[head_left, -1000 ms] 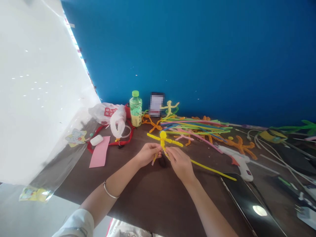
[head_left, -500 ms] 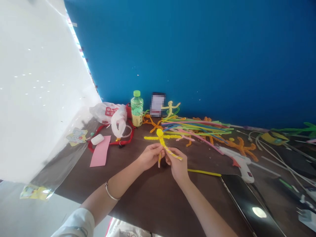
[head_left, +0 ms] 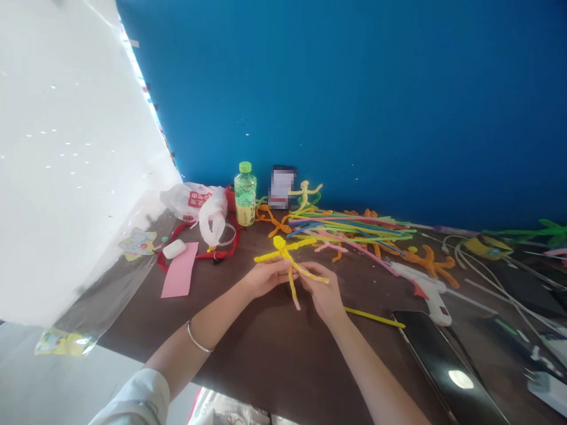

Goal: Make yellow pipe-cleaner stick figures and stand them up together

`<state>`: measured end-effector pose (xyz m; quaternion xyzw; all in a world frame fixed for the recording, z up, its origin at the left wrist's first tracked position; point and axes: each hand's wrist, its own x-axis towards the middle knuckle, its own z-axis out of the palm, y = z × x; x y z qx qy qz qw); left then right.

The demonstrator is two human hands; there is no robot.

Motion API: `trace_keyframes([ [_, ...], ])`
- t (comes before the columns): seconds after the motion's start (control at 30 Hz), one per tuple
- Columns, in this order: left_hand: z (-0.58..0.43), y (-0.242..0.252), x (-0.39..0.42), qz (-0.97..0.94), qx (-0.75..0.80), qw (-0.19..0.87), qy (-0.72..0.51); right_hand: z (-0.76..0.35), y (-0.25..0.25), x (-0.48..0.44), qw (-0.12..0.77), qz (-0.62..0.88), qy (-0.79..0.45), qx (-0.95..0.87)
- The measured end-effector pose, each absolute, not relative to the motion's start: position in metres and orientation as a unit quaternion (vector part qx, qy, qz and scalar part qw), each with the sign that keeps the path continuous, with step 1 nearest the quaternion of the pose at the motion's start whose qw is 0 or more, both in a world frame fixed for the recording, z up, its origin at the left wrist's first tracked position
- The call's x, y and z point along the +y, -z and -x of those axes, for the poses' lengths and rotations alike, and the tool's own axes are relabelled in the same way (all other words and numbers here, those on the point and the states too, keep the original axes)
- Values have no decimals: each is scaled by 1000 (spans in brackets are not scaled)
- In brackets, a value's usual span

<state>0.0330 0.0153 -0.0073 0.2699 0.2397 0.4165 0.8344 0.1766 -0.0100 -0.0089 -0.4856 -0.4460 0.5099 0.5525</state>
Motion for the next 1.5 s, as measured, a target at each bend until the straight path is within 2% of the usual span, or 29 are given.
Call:
trace_keyframes([
  [0.3,-31,7,16,-329,245,807,-425,-168,4,-14,547,459,-580,-391],
  [0.5,-35,7,14,-360,250,768,-468,-165,-1,-19,523,540,-539,-379],
  [0.63,-36,7,14,-373,245,744,-497,-167,-5,-20,505,561,-429,-496],
  [0.77,-35,9,15,-382,262,730,-503,-174,-2,-19,466,532,-234,-667],
  [0.93,-36,11,14,-405,320,682,-518,-180,-1,-21,319,511,65,-796],
  [1.03,-37,10,13,-415,328,669,-523,-182,-4,-22,254,482,165,-822],
  [1.1,-37,10,13,-416,327,668,-522,-183,-5,-21,251,471,197,-823],
  [1.27,-37,9,14,-434,329,662,-515,-186,-5,-18,282,453,188,-825],
  [1.5,-35,10,14,-523,351,596,-498,-187,0,-17,395,482,48,-781],
])
